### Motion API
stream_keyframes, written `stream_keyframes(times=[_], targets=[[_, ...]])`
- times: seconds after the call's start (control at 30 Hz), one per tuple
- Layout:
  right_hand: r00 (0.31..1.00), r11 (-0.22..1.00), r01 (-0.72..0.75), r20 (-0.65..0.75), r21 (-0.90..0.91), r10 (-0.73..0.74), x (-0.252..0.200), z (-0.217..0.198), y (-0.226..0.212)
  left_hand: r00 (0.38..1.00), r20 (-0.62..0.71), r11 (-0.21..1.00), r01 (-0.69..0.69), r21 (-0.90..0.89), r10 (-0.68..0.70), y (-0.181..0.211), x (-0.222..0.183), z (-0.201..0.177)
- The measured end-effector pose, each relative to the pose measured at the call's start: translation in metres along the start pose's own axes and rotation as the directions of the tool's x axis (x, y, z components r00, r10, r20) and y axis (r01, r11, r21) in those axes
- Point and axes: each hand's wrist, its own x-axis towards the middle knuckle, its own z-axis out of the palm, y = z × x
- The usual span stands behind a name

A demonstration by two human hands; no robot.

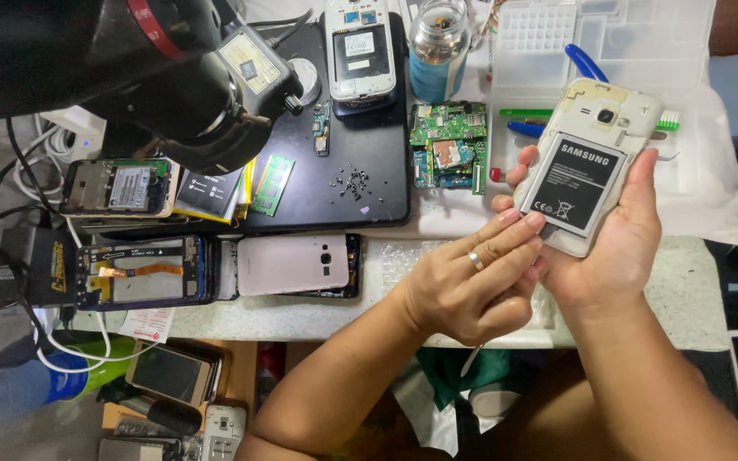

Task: The person disassembles a smartphone, removes the motherboard, and uses pliers to cut a ribbon cable. They then handle a separate gold-colored Samsung phone, prying open its back cover with a metal tool and removing the battery.

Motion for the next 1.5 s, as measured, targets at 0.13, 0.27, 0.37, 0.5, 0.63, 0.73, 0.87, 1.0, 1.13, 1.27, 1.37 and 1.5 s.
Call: stream_keyframes(times=[0.13, 0.27, 0.37, 0.5, 0.63, 0.73, 0.87, 1.0, 1.13, 1.27, 1.37, 1.5], targets=[[0.999, 1.000, -0.024, -0.040, 0.004, 0.024, -0.003, 0.001, 0.006, 0.999, -0.033, 0.999, 0.012, -0.040, -0.013, -0.001, -0.001, -0.001], [0.999, 0.987, -0.017, -0.030, -0.159, 0.012, -0.001, 0.005, 0.006, 0.996, -0.058, 0.996, 0.067, -0.066, -0.071, -0.003, -0.009, -0.001], [0.997, 0.964, -0.056, -0.066, -0.261, 0.040, 0.000, 0.008, 0.008, 0.993, -0.083, 0.996, 0.076, -0.048, -0.080, -0.008, -0.014, 0.005], [0.997, 0.960, -0.074, -0.050, -0.270, 0.062, 0.002, 0.008, 0.011, 0.975, -0.079, 0.975, 0.197, -0.102, -0.206, -0.007, -0.021, 0.006], [0.981, 0.939, -0.176, -0.137, -0.297, 0.140, -0.001, 0.010, 0.016, 0.961, -0.025, 0.949, 0.268, -0.167, -0.276, -0.008, -0.021, 0.003], [0.983, 0.930, -0.176, -0.099, -0.323, 0.152, -0.001, 0.007, 0.016, 0.973, 0.026, 0.971, 0.230, -0.061, -0.229, -0.006, -0.015, 0.001], [0.994, 0.912, -0.104, -0.017, -0.397, 0.107, -0.003, -0.005, 0.012, 0.987, 0.103, 0.989, 0.115, 0.097, -0.125, -0.006, -0.005, -0.005], [0.999, 0.973, -0.032, -0.005, -0.230, 0.032, -0.001, -0.008, 0.011, 0.988, 0.051, 0.983, 0.138, 0.120, -0.144, -0.001, -0.006, -0.032], [0.998, 0.912, -0.048, -0.066, -0.408, 0.023, -0.004, 0.002, 0.009, 0.951, 0.091, 0.937, 0.271, 0.220, -0.296, -0.001, -0.032, -0.087], [0.999, 0.905, -0.015, -0.033, -0.426, 0.001, -0.003, 0.011, 0.006, 0.899, 0.157, 0.810, 0.280, 0.515, -0.410, -0.009, -0.060, -0.152], [1.000, 0.884, -0.015, -0.022, -0.468, 0.005, -0.005, 0.010, 0.005, 0.872, 0.135, 0.744, 0.310, 0.593, -0.470, -0.011, -0.079, -0.179], [1.000, 0.887, -0.020, -0.017, -0.461, 0.013, -0.006, 0.011, 0.004, 0.838, 0.253, 0.722, 0.218, 0.656, -0.483, -0.020, -0.092, -0.175]])
